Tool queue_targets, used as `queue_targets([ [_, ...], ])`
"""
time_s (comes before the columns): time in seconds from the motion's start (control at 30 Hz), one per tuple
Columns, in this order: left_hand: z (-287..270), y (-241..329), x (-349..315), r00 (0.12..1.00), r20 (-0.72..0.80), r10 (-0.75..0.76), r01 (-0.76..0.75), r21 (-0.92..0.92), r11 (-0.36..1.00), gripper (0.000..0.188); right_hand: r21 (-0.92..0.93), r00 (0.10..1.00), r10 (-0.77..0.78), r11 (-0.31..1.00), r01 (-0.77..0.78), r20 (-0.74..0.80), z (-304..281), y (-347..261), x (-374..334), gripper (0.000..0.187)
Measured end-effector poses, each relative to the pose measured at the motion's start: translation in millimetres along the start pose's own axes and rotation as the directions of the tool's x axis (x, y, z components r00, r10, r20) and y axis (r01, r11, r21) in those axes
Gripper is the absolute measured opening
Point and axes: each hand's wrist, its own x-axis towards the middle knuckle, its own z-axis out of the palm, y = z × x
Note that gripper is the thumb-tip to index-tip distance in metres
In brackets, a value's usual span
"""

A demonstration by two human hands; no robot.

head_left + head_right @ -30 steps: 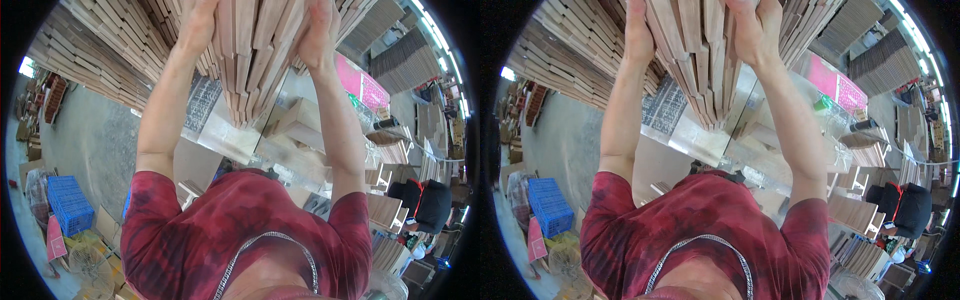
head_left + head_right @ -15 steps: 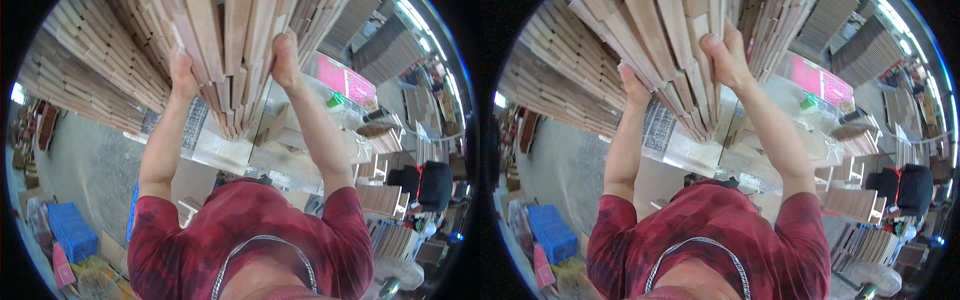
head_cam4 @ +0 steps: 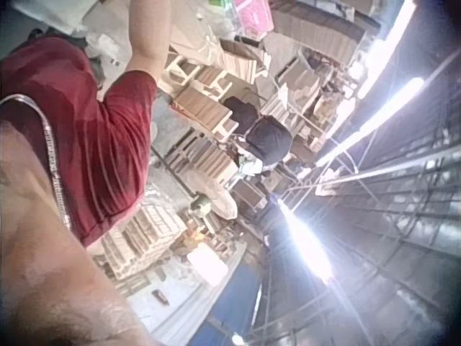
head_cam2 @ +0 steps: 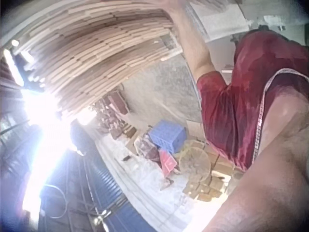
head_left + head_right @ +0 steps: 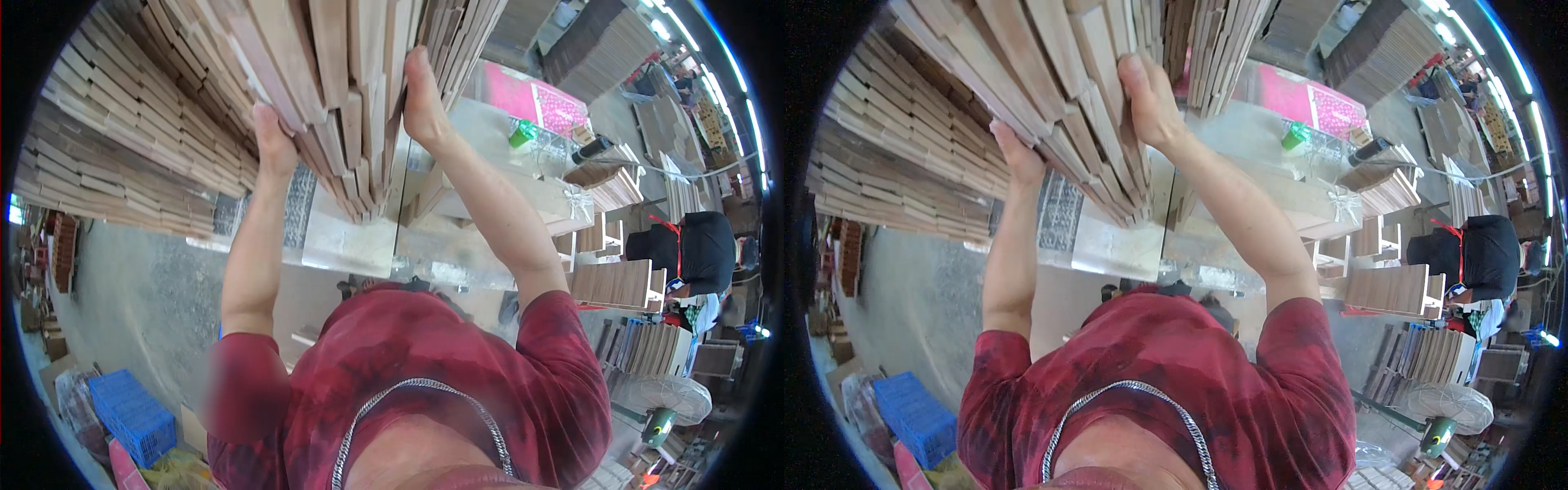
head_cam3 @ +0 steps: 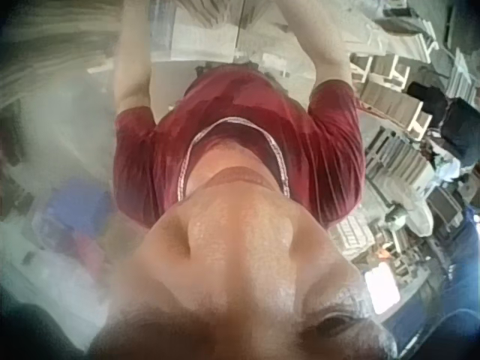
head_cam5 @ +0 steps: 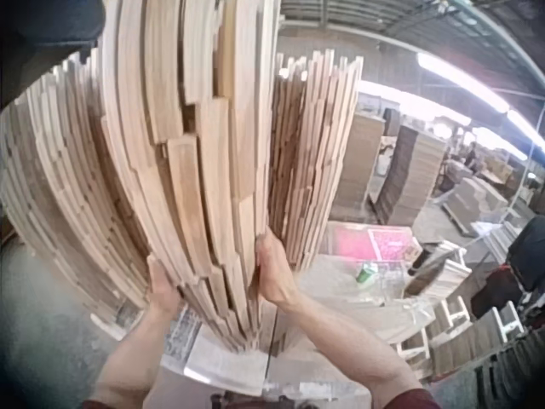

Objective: Assembling wooden slats into cross-shaped joints and stacking them on a workbench.

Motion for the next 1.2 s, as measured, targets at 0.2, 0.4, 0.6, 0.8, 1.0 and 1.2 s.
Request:
queue_targets([
  [0.2, 13.2, -3.2, 3.8, 0.997, 0.008, 0.072, -0.073, 0.119, 0.99, 0.083, 0.158, 0.989, -0.033, 0.986, 0.057, -0.145, 11.0, 28.1, 10.6, 0.062],
  [0.4, 15.1, 0.8, 3.0, 0.994, -0.098, 0.052, -0.05, 0.022, 0.999, 0.077, 0.094, 0.997, -0.073, 0.993, 0.074, -0.022, -3.2, 1.2, 2.2, 0.056],
  [0.6, -0.9, -12.2, -27.0, 0.942, -0.335, -0.006, 0.052, 0.13, 0.99, 0.09, 0.013, 0.993, -0.112, 0.994, 0.111, 0.042, -10.7, -89.0, 10.6, 0.081],
  [0.8, -63.1, -91.1, -139.4, 0.4, -0.803, -0.441, 0.708, -0.035, 0.706, 0.067, -0.34, 0.944, -0.299, 0.881, 0.33, 0.14, -9.2, -108.2, 52.9, 0.124],
  [1.0, -64.3, -202.8, -266.8, 0.024, -0.659, -0.752, 0.883, -0.339, 0.326, 0.089, -0.255, 0.961, -0.238, 0.929, 0.267, 0.14, -10.1, -114.2, 53.6, 0.037],
  [1.2, -85.5, -269.3, -258.6, 0.108, -0.534, -0.839, 0.915, -0.276, 0.294, 0.099, 0.131, 0.988, -0.04, 0.991, 0.02, 0.152, -59.4, -94.7, 62.0, 0.05],
])
